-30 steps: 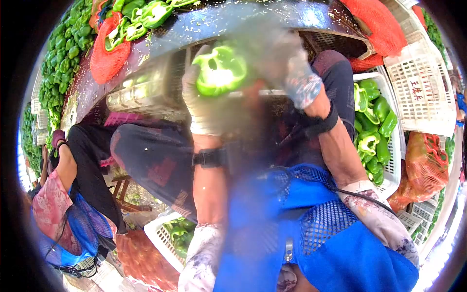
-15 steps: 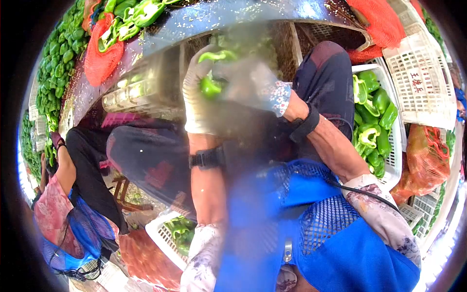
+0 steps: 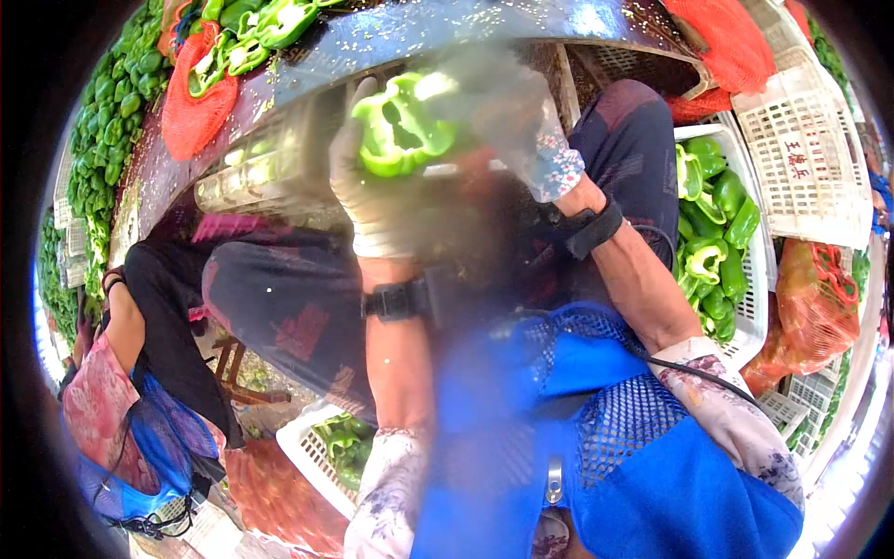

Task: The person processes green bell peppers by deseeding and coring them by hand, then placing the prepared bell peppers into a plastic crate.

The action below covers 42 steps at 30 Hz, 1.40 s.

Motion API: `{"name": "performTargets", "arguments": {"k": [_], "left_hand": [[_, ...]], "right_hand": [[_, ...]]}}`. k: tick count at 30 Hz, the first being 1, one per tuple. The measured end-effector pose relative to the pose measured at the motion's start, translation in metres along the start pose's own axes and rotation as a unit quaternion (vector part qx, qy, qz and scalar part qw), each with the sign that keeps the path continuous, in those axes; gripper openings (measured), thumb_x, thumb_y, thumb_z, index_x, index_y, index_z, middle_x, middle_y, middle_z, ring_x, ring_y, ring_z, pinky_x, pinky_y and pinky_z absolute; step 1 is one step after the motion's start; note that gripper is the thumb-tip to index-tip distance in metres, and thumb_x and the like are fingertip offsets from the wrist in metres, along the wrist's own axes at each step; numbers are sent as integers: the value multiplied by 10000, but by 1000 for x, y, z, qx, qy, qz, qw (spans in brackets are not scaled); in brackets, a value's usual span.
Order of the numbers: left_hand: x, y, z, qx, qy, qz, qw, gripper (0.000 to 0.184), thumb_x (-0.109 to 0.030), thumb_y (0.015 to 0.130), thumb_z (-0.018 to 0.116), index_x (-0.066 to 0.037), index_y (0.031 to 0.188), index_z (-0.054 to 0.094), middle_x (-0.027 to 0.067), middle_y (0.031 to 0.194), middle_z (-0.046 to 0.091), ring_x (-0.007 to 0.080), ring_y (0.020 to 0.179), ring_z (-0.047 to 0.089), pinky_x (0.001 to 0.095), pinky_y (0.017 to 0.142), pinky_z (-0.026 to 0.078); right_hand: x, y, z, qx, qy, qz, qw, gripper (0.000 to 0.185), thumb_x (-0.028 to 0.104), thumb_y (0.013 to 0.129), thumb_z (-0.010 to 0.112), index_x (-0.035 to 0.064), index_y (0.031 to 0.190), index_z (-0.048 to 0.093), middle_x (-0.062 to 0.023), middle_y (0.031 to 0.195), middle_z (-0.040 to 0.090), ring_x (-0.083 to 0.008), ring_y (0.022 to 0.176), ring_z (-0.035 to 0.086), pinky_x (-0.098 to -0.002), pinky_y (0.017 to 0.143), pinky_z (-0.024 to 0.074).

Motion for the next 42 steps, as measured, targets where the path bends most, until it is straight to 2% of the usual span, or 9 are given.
{"name": "performTargets", "arguments": {"k": [12,15,24,30,33,35,37,41,42], "left_hand": [[17,-1,-10,3,-35,-78,996,509,-405,882,580,-13,1205,543,147,1178,595,280,1073,586,437,931,490],[18,-2,-13,-21,-54,-94,994,531,-444,888,550,-10,1193,554,157,1175,597,277,1070,585,427,946,477],[-5,6,-29,-69,-85,-19,994,585,-486,806,616,-76,1220,565,149,1258,559,353,1175,508,587,962,408],[-7,-3,-5,28,-48,47,997,640,-429,828,603,-70,1338,458,113,1351,488,325,1264,437,647,983,358],[-5,-6,10,100,31,68,992,678,-388,847,591,-31,1382,376,149,1357,466,309,1243,453,454,1046,382],[-3,-12,28,121,125,115,978,692,-371,842,597,-15,1382,350,175,1344,462,308,1226,462,425,1049,377],[-2,-8,25,136,169,103,971,704,-356,828,616,-4,1374,344,191,1324,469,311,1218,464,424,1053,370],[6,-5,15,94,151,74,981,654,-324,830,606,-4,1354,381,168,1325,480,298,1203,483,427,1053,369],[6,-6,12,65,135,69,986,636,-318,832,600,-10,1350,395,160,1327,482,294,1202,486,427,1051,372]], "right_hand": [[4,-15,10,149,-197,-207,947,276,207,788,643,33,1000,627,-122,876,645,-219,830,640,-351,706,524],[-4,-32,32,140,-493,-398,760,209,186,776,612,138,974,661,-28,931,628,-225,810,636,-325,676,518],[18,-58,32,283,-288,-372,836,218,252,790,623,132,971,649,-56,897,637,-216,806,636,-367,679,518],[36,2,-17,-14,-278,-46,959,264,236,801,639,113,1033,666,-80,938,673,-245,843,657,-303,724,533],[33,-8,6,106,-341,-286,889,229,261,867,604,76,990,655,-65,912,672,-246,750,656,-334,687,532],[-13,-4,23,126,-58,-112,984,188,216,860,601,51,939,642,-57,883,661,-202,663,631,-319,557,518],[5,-3,23,311,68,329,889,193,141,778,627,89,961,660,-51,913,665,-194,802,643,-289,584,508],[23,-6,23,296,-22,265,918,141,136,778,616,62,897,633,-72,663,624,-224,585,600,-271,544,477],[38,-3,28,194,-237,-158,939,162,170,810,600,60,925,625,-60,727,637,-225,612,605,-303,560,485]]}}
Point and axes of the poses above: each hand's wrist, its own y-axis towards the middle knuckle, its own z-axis out of the palm, x = y × z, the point moved 3 cm from there along y, towards the middle knuckle
